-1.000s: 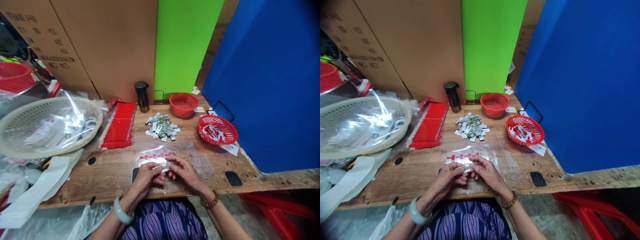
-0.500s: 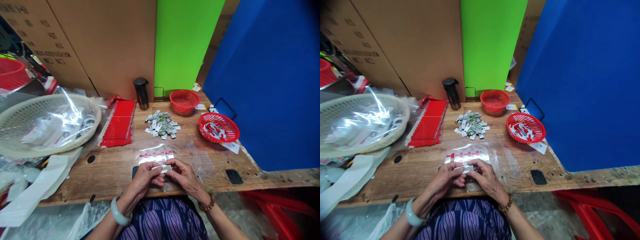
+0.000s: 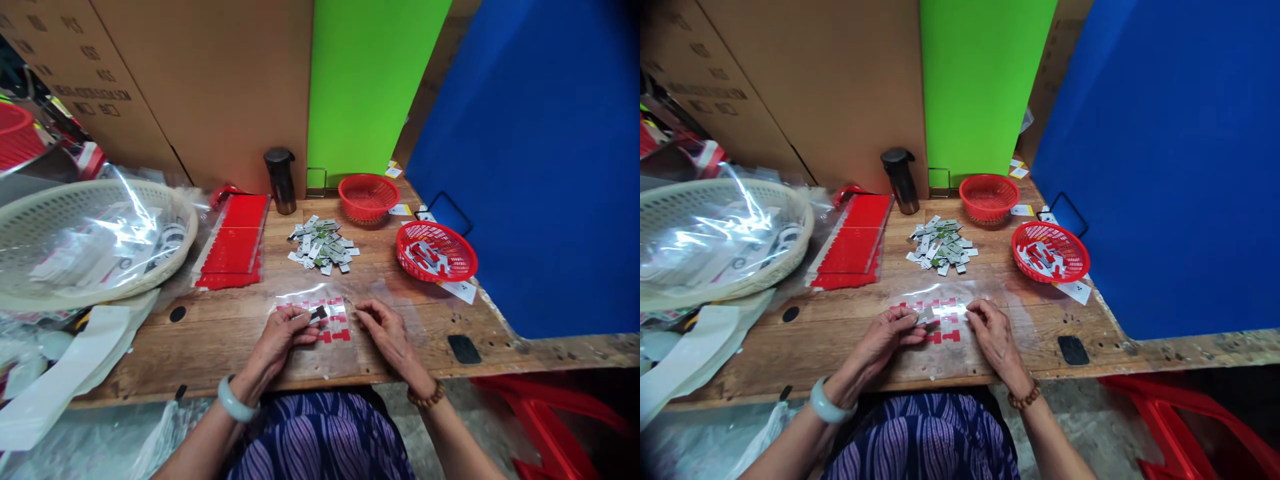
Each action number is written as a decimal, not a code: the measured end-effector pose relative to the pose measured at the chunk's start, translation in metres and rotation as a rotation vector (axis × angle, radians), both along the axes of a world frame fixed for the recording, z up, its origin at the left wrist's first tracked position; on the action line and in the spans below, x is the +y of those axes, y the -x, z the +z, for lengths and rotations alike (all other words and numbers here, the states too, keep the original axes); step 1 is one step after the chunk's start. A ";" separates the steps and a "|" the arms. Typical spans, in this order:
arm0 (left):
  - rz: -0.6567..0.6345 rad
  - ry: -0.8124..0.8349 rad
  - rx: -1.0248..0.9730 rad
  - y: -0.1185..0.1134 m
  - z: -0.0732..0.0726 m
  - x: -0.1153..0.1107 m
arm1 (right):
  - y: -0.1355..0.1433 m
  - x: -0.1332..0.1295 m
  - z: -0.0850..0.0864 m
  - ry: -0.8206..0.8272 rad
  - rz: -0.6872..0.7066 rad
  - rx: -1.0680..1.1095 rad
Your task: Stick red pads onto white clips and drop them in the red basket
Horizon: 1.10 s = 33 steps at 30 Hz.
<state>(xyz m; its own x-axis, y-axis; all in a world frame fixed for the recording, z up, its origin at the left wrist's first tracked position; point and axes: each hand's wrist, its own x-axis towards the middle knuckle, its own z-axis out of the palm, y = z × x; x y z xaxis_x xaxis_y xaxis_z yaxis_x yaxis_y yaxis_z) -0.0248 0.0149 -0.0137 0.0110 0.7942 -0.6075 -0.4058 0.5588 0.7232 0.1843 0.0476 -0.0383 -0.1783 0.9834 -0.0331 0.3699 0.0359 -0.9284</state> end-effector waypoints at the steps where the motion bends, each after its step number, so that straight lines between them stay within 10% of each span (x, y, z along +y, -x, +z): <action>1: 0.001 -0.005 -0.002 0.000 -0.001 0.002 | -0.001 -0.001 0.000 -0.038 0.021 -0.054; 17: 0.084 -0.012 0.076 -0.031 -0.026 -0.002 | 0.015 -0.028 -0.002 -0.171 0.189 -0.386; 33: 0.141 -0.028 0.086 -0.035 -0.020 -0.004 | 0.018 -0.039 -0.009 -0.248 0.084 -0.252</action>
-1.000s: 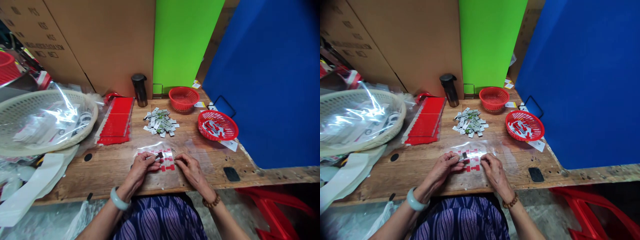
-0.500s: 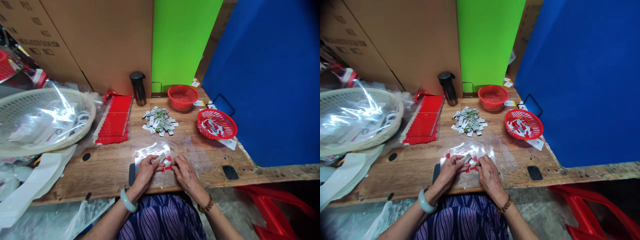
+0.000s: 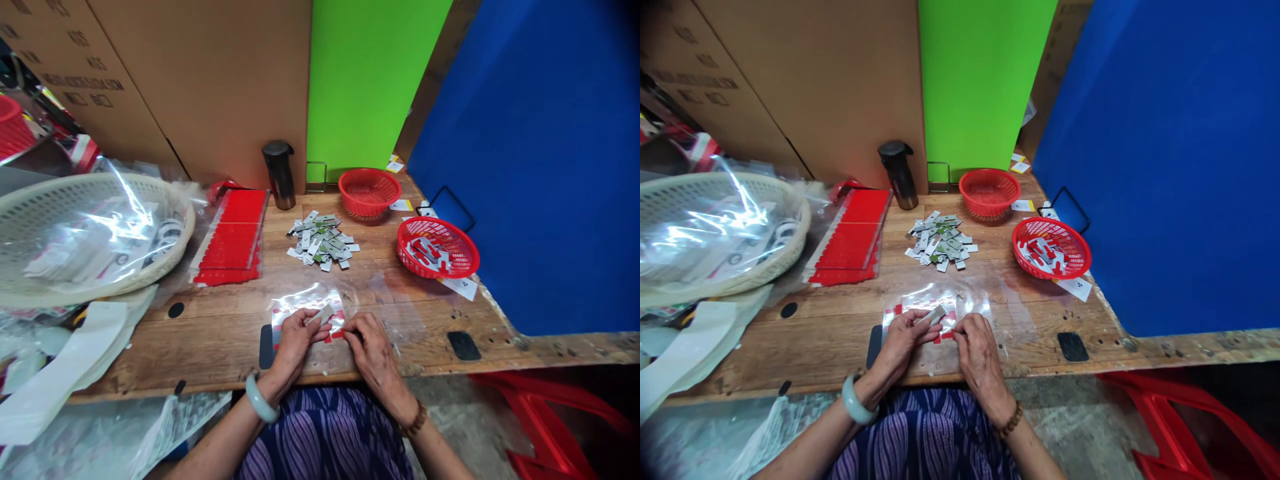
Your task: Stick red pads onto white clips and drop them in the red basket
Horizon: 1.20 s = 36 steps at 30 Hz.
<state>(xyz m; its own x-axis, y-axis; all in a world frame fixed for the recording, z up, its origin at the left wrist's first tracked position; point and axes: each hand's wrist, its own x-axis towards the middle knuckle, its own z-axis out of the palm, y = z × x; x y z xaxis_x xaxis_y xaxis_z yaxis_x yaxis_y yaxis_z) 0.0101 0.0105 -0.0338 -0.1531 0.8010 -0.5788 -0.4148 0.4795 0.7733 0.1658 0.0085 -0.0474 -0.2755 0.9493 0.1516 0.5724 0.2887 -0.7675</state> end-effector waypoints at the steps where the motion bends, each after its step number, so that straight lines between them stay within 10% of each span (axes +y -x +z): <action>1: 0.004 0.004 0.003 0.000 0.000 0.000 | 0.000 0.000 0.002 0.014 0.002 0.004; 19: -0.032 0.044 -0.089 0.007 -0.002 0.003 | -0.026 -0.005 0.013 0.265 0.135 0.354; 27: -0.199 0.122 -0.247 0.019 0.027 -0.009 | -0.008 0.000 0.034 0.249 -0.059 0.345; 36: -0.229 0.132 -0.247 0.020 0.037 -0.020 | 0.004 0.000 0.037 0.230 0.055 0.293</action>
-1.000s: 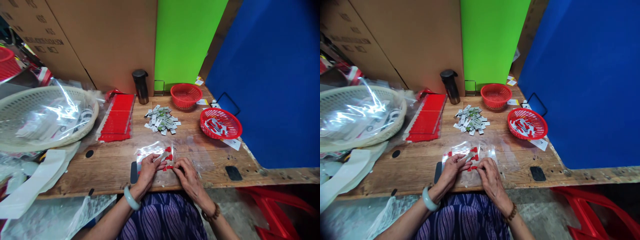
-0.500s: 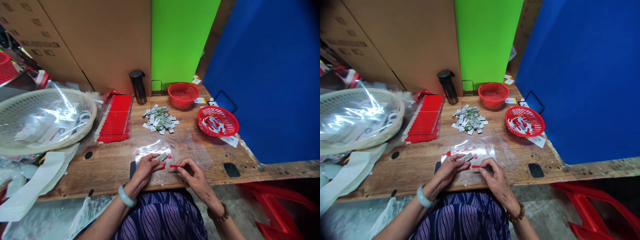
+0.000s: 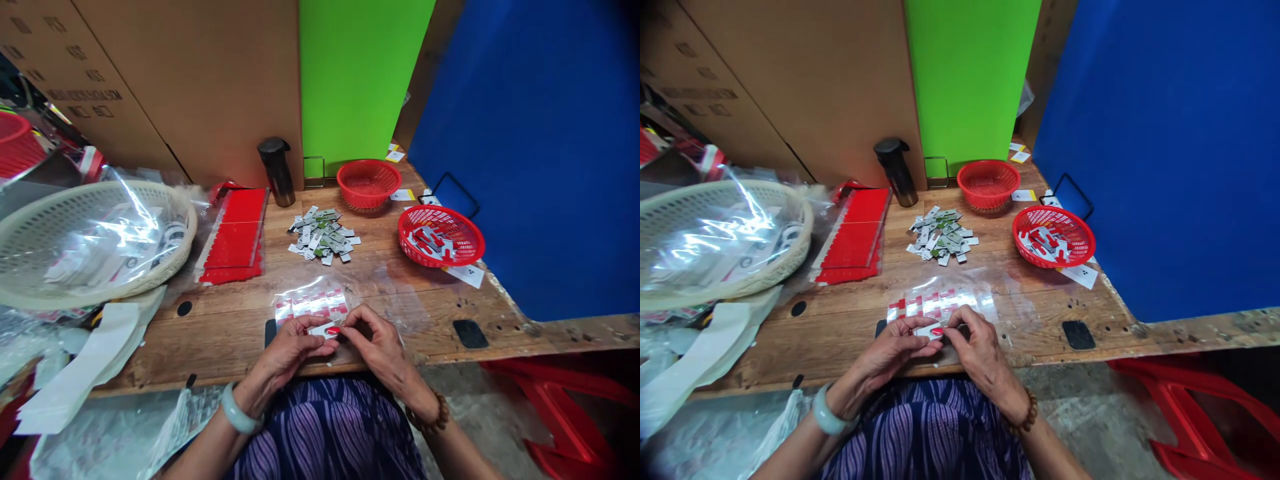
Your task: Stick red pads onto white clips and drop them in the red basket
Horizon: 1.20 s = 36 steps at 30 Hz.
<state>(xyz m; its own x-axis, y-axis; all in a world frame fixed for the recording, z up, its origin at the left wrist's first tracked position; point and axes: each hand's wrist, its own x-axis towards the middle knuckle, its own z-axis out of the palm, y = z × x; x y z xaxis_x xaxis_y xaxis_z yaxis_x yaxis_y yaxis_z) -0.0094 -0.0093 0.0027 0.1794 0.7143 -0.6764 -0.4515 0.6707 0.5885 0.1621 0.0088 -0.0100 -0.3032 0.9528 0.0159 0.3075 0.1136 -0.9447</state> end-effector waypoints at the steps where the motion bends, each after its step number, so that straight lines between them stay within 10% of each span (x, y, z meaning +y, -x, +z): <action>1: -0.005 -0.006 0.000 0.000 -0.001 0.000 | 0.000 0.000 0.001 0.002 0.011 -0.003; 36: -0.070 -0.031 0.038 -0.005 -0.003 0.005 | -0.001 -0.001 -0.004 0.001 0.021 -0.021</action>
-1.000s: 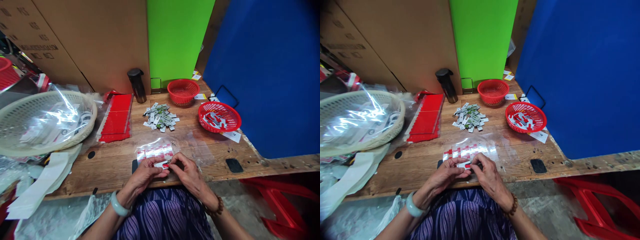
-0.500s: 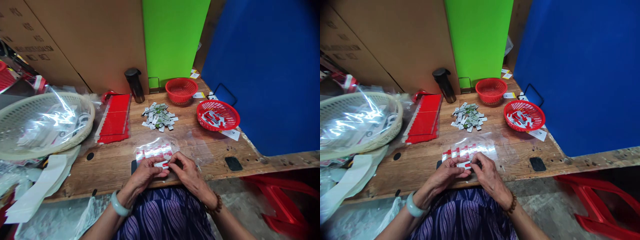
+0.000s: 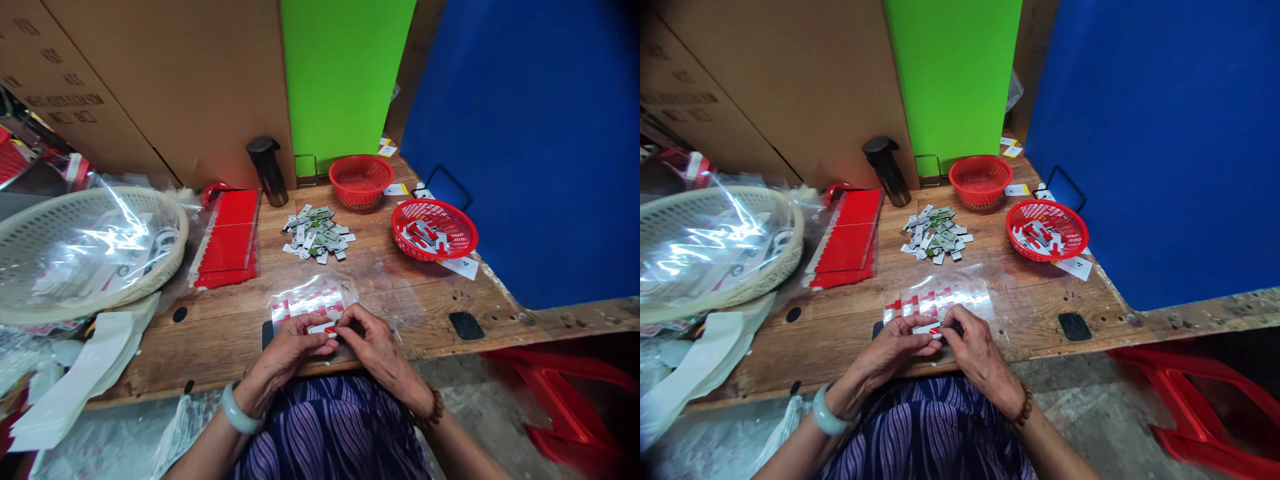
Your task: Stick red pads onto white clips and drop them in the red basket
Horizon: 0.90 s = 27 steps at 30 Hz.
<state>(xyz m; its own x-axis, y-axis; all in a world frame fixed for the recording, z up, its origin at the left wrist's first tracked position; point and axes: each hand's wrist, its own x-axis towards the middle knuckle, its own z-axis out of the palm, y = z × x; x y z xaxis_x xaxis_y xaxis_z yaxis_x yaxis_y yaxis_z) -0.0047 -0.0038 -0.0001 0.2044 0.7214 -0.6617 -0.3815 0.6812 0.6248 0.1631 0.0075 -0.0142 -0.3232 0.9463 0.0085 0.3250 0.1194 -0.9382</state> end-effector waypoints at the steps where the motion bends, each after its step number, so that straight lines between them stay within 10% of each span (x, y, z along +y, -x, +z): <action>1: 0.006 0.000 0.007 0.000 0.000 0.000 | 0.000 0.000 0.000 0.000 0.001 0.004; 27: 0.006 -0.122 0.204 0.002 -0.009 -0.002 | 0.012 -0.007 0.004 0.114 -0.100 0.056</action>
<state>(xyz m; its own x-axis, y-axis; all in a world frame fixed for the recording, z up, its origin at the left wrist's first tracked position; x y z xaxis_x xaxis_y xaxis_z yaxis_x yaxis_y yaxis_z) -0.0069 -0.0058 -0.0087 0.0707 0.7991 -0.5970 -0.2427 0.5943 0.7668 0.1515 0.0005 -0.0104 -0.2294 0.9696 -0.0850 0.2764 -0.0188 -0.9609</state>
